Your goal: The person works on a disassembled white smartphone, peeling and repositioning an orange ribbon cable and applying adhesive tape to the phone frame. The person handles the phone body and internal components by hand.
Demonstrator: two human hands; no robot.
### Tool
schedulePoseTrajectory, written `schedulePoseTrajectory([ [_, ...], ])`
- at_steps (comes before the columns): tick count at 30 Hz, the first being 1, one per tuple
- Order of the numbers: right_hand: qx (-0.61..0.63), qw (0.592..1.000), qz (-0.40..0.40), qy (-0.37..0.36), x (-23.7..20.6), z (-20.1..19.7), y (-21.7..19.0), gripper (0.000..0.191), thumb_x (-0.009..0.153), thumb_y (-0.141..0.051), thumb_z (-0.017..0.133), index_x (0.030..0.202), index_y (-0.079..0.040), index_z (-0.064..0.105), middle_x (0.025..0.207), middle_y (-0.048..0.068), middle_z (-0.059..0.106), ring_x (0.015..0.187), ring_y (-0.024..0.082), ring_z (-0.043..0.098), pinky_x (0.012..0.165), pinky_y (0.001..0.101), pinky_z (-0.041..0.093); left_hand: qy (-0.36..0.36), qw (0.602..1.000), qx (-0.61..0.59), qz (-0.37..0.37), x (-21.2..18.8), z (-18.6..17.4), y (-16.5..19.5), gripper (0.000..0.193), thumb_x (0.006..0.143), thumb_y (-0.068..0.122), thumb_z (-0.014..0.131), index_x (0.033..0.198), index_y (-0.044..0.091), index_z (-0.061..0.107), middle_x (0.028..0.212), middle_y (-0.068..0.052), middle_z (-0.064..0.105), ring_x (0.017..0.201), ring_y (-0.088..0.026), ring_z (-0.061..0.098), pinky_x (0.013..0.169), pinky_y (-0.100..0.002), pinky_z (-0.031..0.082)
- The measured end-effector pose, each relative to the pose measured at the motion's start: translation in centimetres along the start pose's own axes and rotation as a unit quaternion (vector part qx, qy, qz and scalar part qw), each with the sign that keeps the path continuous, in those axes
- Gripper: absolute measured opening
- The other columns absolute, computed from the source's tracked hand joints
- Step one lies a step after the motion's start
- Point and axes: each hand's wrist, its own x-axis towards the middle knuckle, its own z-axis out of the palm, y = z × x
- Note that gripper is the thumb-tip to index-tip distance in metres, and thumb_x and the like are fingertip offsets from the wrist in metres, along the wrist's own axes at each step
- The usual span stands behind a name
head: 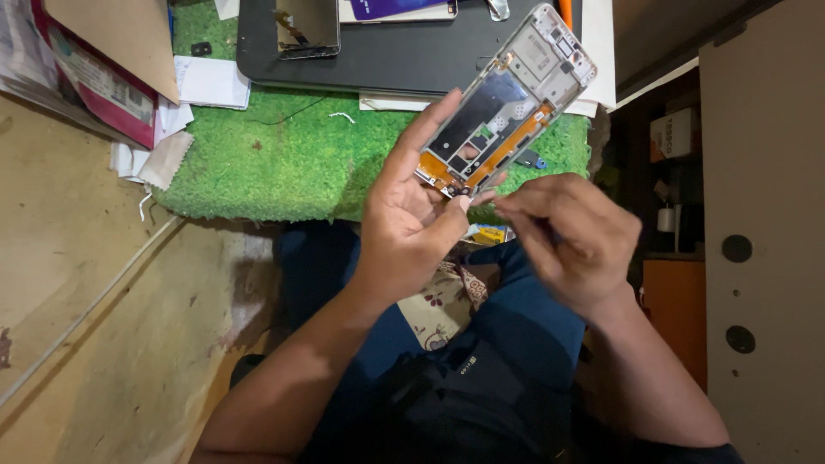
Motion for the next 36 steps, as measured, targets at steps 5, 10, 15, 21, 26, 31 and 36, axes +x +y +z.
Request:
schedulePoseTrajectory([
  [5, 0.040, 0.999, 0.019, 0.018, 0.1, -0.4, 0.1, 0.018, 0.092, 0.006, 0.081, 0.108, 0.000, 0.074, 0.100, 0.012, 0.075, 0.088, 0.015, 0.075, 0.074, 0.0256, 0.059, -0.010, 1.000, 0.022, -0.002, 0.0, -0.2, 0.1, 0.077, 0.098, -0.024, 0.047, 0.167, 0.002, 0.025, 0.155, -0.020, 0.048, 0.132, -0.028, 0.064, 0.115, -0.040, 0.059],
  [10, -0.013, 1.000, 0.012, 0.023, 0.1, -0.8, -0.2, 0.011, 0.094, 0.004, 0.081, 0.102, 0.001, 0.074, 0.097, 0.012, 0.075, 0.084, 0.016, 0.074, 0.069, 0.0241, 0.056, -0.024, 0.999, 0.024, 0.000, -0.2, -0.2, 0.3, 0.076, 0.094, -0.023, 0.046, 0.162, 0.002, 0.025, 0.155, -0.020, 0.049, 0.135, -0.027, 0.063, 0.117, -0.039, 0.058],
  [15, 0.058, 0.998, 0.024, 0.025, 0.1, -0.8, -0.9, 0.008, 0.095, 0.000, 0.078, 0.101, 0.002, 0.073, 0.096, 0.012, 0.074, 0.083, 0.015, 0.073, 0.066, 0.0219, 0.055, -0.021, 1.000, 0.018, -0.008, -0.6, 0.0, 0.2, 0.077, 0.091, -0.024, 0.046, 0.162, 0.001, 0.027, 0.155, -0.018, 0.047, 0.138, -0.026, 0.057, 0.117, -0.038, 0.055],
  [21, 0.045, 0.998, 0.036, 0.017, 0.1, -0.5, -1.8, 0.011, 0.094, -0.002, 0.080, 0.101, 0.002, 0.073, 0.095, 0.011, 0.074, 0.078, 0.013, 0.073, 0.066, 0.0220, 0.054, -0.024, 1.000, -0.015, -0.012, -1.0, 0.3, -0.1, 0.074, 0.096, -0.024, 0.045, 0.163, 0.002, 0.028, 0.156, -0.017, 0.048, 0.136, -0.024, 0.056, 0.118, -0.034, 0.054],
  [26, 0.032, 0.998, 0.052, 0.020, -0.1, -0.2, -1.6, 0.009, 0.090, -0.003, 0.081, 0.092, 0.003, 0.073, 0.084, 0.009, 0.073, 0.068, 0.011, 0.068, 0.058, 0.0234, 0.049, -0.033, 0.999, 0.000, 0.006, -0.8, 0.6, 0.1, 0.075, 0.095, -0.024, 0.045, 0.163, 0.004, 0.029, 0.156, -0.014, 0.048, 0.135, -0.023, 0.059, 0.118, -0.032, 0.057],
  [31, 0.040, 0.998, 0.053, 0.018, -0.4, 0.1, -1.1, 0.010, 0.090, -0.004, 0.081, 0.089, 0.001, 0.073, 0.082, 0.008, 0.073, 0.065, 0.009, 0.067, 0.054, 0.0225, 0.049, 0.002, 0.999, 0.028, -0.046, -0.8, 1.1, 0.4, 0.078, 0.085, -0.024, 0.048, 0.157, 0.000, 0.031, 0.152, -0.017, 0.045, 0.138, -0.024, 0.056, 0.102, -0.032, 0.055],
  [36, 0.045, 0.998, 0.046, -0.001, -0.5, 0.1, -1.1, 0.013, 0.089, -0.006, 0.083, 0.088, 0.000, 0.071, 0.085, 0.008, 0.072, 0.070, 0.010, 0.069, 0.058, 0.0231, 0.053, -0.032, 0.999, 0.037, 0.009, -1.2, 0.9, -0.2, 0.074, 0.094, -0.023, 0.045, 0.161, 0.003, 0.031, 0.154, -0.015, 0.049, 0.140, -0.021, 0.058, 0.118, -0.033, 0.054],
])
